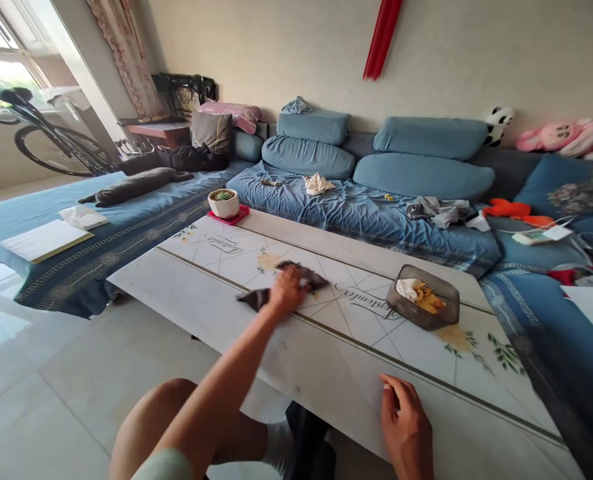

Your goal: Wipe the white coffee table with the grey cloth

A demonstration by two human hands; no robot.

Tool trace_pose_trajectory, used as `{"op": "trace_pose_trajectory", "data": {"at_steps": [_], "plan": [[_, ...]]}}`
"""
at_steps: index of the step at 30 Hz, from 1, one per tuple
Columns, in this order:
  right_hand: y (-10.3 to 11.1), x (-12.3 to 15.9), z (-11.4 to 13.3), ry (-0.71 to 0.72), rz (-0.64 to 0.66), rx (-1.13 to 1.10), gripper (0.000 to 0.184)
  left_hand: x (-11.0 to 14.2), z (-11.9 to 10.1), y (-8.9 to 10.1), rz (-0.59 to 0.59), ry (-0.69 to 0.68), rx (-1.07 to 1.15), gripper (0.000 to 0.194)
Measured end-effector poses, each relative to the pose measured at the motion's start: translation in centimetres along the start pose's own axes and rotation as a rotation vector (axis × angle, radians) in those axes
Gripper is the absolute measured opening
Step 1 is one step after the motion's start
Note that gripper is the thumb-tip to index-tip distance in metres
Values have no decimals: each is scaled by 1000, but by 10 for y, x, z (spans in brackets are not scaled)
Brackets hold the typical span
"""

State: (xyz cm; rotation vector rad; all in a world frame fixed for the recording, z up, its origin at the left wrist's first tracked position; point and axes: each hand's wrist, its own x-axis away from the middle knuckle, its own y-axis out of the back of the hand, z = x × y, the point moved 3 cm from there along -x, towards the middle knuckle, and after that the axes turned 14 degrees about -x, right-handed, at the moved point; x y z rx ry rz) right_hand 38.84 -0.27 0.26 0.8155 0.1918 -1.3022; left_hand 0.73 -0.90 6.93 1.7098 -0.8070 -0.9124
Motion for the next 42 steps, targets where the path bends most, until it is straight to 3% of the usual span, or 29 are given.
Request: {"op": "trace_pose_trajectory", "data": {"at_steps": [2, 3, 4, 5, 6, 7, 9, 11, 12, 13, 14, 16, 18, 19, 21, 23, 24, 26, 28, 29, 31, 33, 34, 36, 38, 40, 42], "plan": [[3, 0, -5, 9, -3, 4, 66, 41, -84, -31, 45, -288, 88, 73], [5, 1, -7, 13, -4, 8, 66, 71, -113, -43, 69, -482, 147, 82], [6, 2, -9, 14, -2, 9, 66, 102, -128, -51, 101, -642, 197, 91], [7, 3, -10, 13, -2, 8, 64, 130, -128, -55, 136, -765, 236, 99], [8, 4, -11, 12, -2, 2, 60, 151, -112, -56, 166, -838, 255, 104], [7, 5, -12, 10, -1, -5, 56, 161, -82, -53, 183, -840, 248, 105], [5, 7, -12, 10, -8, -13, 50, 144, 0, -37, 149, -659, 158, 93], [1, 9, -9, 21, 14, -6, 47, 88, 83, -13, 55, -287, 2, 77], [-1, 9, -7, 32, 23, 1, 46, 54, 113, 0, 23, -108, -67, 72], [-3, 9, -5, 43, 29, 8, 46, 21, 130, 10, 6, 40, -118, 70], [-4, 9, -2, 57, 29, 15, 45, -9, 132, 17, 1, 137, -145, 69], [-5, 8, 2, 79, 14, 31, 42, -49, 97, 18, 12, 168, -137, 70], [-5, 7, 4, 101, 5, 48, 41, -53, 23, 6, 35, 30, -82, 71], [-4, 7, 4, 112, 5, 52, 41, -41, -20, -4, 50, -73, -52, 71], [-1, 7, 1, 134, -8, 54, 40, 7, -94, -26, 91, -320, 22, 74], [4, 7, -4, 155, -43, 60, 41, 73, -132, -46, 123, -620, 149, 83], [6, 8, -6, 159, -59, 61, 41, 106, -133, -53, 141, -741, 207, 90], [8, 9, -10, 132, -66, 44, 40, 152, -98, -57, 178, -852, 263, 99], [7, 10, -11, 68, -37, 5, 42, 161, -32, -47, 174, -757, 200, 98], [6, 10, -10, 38, -23, -14, 43, 150, 5, -38, 148, -656, 139, 92], [3, 9, -6, 8, -15, -38, 47, 105, 69, -17, 71, -390, 4, 77], [0, 8, 0, 18, -19, -48, 49, 45, 100, 0, 34, -141, -96, 67], [-2, 8, 2, 28, -21, -47, 50, 16, 99, 5, 38, -58, -118, 65], [-3, 7, 5, 46, -25, -31, 52, -28, 65, 6, 60, -2, -106, 64], [-1, 5, 6, 59, -26, -13, 55, -40, 1, -3, 83, -80, -55, 63], [2, 5, 4, 75, -35, 0, 58, -17, -70, -23, 112, -247, 1, 63], [7, 5, 1, 100, -50, 15, 58, 35, -123, -48, 141, -497, 97, 72]]}}
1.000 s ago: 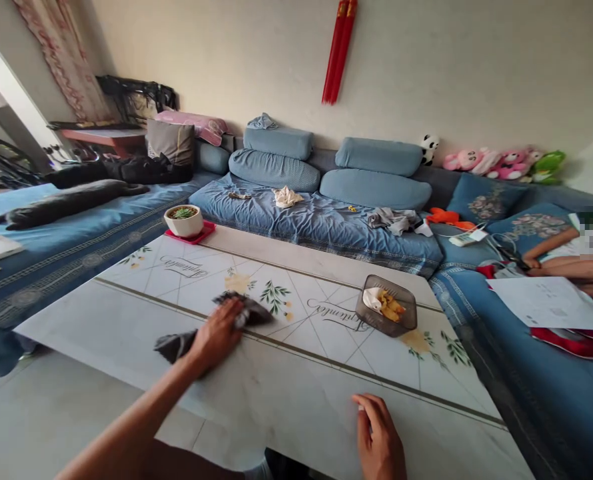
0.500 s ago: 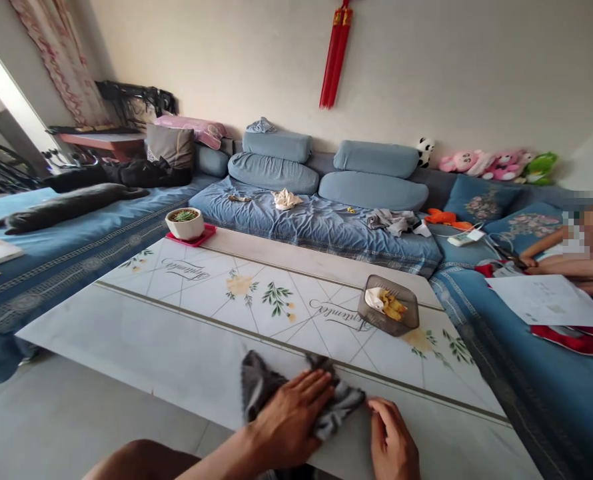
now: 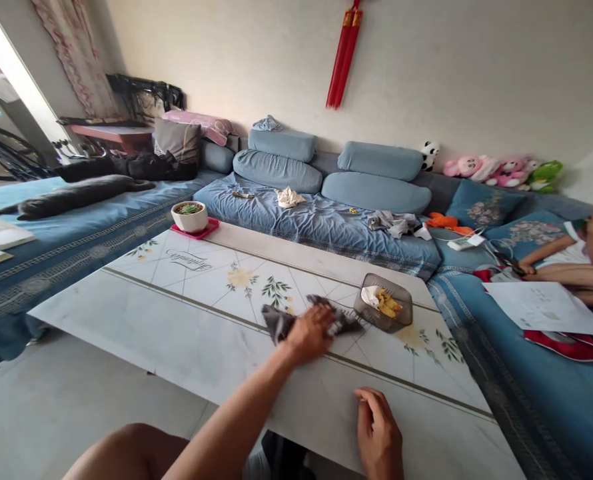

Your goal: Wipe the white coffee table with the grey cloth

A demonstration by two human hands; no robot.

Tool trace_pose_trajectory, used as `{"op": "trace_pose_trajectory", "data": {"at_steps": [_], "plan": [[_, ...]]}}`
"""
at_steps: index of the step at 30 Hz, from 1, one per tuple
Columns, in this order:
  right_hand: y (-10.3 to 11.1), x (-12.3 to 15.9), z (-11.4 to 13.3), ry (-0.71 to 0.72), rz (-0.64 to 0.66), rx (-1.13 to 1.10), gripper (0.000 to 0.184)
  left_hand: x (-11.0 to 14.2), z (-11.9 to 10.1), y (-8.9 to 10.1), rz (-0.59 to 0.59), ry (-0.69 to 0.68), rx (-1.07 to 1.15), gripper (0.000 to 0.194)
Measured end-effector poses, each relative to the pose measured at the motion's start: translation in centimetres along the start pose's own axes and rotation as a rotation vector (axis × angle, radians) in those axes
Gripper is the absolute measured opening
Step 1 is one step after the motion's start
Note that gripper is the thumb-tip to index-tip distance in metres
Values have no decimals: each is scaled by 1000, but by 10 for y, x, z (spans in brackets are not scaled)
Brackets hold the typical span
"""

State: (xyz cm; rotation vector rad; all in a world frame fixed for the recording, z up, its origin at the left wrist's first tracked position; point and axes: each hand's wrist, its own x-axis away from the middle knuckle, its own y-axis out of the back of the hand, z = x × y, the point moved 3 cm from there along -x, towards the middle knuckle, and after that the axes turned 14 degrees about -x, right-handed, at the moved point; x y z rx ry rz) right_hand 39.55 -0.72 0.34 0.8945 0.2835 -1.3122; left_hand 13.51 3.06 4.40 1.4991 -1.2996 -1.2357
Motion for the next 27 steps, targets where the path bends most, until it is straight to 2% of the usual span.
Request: {"op": "trace_pose_trajectory", "data": {"at_steps": [1, 2, 3, 4, 6, 9, 11, 13, 16, 18, 19, 21, 25, 26, 27], "plan": [[2, 1, -1, 12, -8, 11, 57, 17, -24, -16, 1, -132, 51, 79], [3, 1, -2, 20, -11, 20, 54, 36, -38, -28, -1, -242, 99, 84], [4, 2, -3, 20, -8, 22, 52, 52, -41, -35, -4, -309, 133, 88], [4, 3, -3, 12, 0, 19, 49, 62, -33, -36, -7, -316, 144, 88], [3, 3, -2, -18, 12, 2, 46, 58, 6, -23, -5, -173, 90, 82], [1, 3, 1, -48, 9, -13, 45, 8, 68, 13, -2, 138, -64, 72], [2, 5, 0, -59, 12, -12, 44, -18, 80, 26, 8, 236, -119, 71], [3, 9, -6, -87, 37, -24, 42, -15, 65, 21, 20, 203, -121, 72], [4, 17, -18, -118, 86, -49, 34, 37, 30, -6, 3, 9, -98, 82], [3, 20, -22, -116, 107, -60, 29, 67, 21, -19, -28, -80, -88, 87], [3, 21, -22, -112, 112, -62, 29, 70, 24, -21, -40, -83, -88, 86], [1, 19, -18, -114, 115, -54, 30, 47, 34, -15, -46, -28, -103, 79], [2, 8, -2, -97, 89, -11, 35, -46, 49, 7, -22, 154, -171, 68], [3, 6, 2, -89, 77, -9, 36, -56, 47, 9, -12, 169, -176, 68], [4, 4, 5, -83, 68, -8, 36, -56, 43, 7, -5, 165, -178, 69]]}}
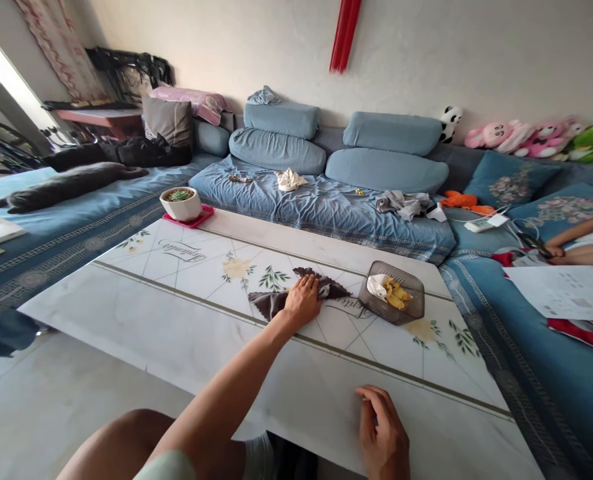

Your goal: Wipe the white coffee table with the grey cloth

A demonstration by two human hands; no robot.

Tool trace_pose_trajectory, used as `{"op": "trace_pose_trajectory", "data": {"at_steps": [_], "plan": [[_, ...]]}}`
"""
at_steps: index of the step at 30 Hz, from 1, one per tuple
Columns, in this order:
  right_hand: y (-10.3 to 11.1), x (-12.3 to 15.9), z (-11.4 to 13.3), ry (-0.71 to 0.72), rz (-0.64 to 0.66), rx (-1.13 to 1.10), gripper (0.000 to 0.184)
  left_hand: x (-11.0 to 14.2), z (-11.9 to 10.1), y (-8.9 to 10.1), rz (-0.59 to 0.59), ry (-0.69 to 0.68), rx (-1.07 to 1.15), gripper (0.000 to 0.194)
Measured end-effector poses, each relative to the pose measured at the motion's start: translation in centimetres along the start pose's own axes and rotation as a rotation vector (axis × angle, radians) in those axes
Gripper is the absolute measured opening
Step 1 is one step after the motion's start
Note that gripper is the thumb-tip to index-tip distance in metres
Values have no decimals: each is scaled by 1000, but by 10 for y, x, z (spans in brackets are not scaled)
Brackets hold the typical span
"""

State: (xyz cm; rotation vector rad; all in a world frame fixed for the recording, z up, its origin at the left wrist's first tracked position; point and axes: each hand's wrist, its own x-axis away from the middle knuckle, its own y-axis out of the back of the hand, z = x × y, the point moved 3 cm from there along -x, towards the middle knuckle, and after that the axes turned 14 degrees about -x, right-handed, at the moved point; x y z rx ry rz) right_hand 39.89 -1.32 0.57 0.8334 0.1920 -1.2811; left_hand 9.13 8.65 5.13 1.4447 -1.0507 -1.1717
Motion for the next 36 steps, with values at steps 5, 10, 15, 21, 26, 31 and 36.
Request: {"op": "trace_pose_trajectory", "data": {"at_steps": [5, 10, 15, 21, 26, 31, 36], "plan": [[1, 2, -2, -5, 29, -24, 30, 106, -5, -28, -90, -106, -74, 75], [-5, 3, -3, -13, 24, -13, 29, 85, 11, -21, -87, -76, -116, 72], [-2, -3, 8, 3, 8, -3, 36, 12, 4, 1, 1, -25, -115, 65], [-3, 6, -7, -46, 60, -32, 38, 102, -1, -30, -64, -110, -156, 77], [-5, 2, -4, -50, 26, -15, 44, 33, 0, -12, -8, -32, -93, 68], [-2, -3, 4, -20, -9, -29, 49, 36, -10, -6, -23, -24, -83, 69], [-4, 0, -1, -35, -9, -39, 49, 102, -4, -29, -50, -70, -124, 76]]}}
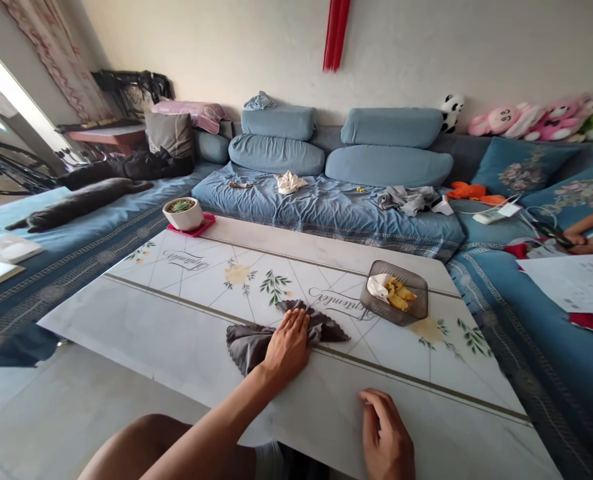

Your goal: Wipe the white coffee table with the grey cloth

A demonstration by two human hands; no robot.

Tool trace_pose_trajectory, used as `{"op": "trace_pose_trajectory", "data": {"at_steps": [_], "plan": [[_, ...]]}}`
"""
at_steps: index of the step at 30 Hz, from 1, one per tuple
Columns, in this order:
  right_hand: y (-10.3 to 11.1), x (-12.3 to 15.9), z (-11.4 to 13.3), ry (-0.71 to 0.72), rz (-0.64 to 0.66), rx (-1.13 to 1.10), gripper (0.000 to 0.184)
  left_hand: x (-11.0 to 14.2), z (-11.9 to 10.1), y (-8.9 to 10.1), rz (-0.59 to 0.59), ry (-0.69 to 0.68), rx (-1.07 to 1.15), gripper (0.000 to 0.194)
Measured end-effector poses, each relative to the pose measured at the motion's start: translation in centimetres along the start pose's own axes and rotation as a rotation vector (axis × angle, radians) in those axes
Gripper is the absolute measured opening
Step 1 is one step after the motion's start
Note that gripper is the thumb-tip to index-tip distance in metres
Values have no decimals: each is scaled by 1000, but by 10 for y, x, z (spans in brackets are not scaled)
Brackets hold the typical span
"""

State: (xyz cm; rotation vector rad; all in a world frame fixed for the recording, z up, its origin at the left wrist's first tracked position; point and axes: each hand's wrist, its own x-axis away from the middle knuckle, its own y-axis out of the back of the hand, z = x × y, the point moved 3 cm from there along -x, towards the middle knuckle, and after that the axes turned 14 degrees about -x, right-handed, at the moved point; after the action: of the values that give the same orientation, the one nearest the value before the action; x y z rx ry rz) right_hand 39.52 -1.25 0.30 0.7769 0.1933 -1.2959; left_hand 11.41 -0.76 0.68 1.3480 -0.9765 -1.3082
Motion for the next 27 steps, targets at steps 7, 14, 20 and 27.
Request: {"op": "trace_pose_trajectory", "data": {"at_steps": [7, 14, 20, 27], "plan": [[0, -4, 6, 20, -27, 11, 54, -86, 6, 28, 51, 74, 18, 63], [-1, 0, 1, 1, -10, -7, 48, 6, 6, -4, -30, -14, 48, 76], [-2, -2, 4, -4, -23, 18, 51, -89, 18, 16, 44, 117, 83, 70], [0, 2, -3, 20, -14, -5, 44, 19, -10, -4, -5, 15, 89, 81]]}}
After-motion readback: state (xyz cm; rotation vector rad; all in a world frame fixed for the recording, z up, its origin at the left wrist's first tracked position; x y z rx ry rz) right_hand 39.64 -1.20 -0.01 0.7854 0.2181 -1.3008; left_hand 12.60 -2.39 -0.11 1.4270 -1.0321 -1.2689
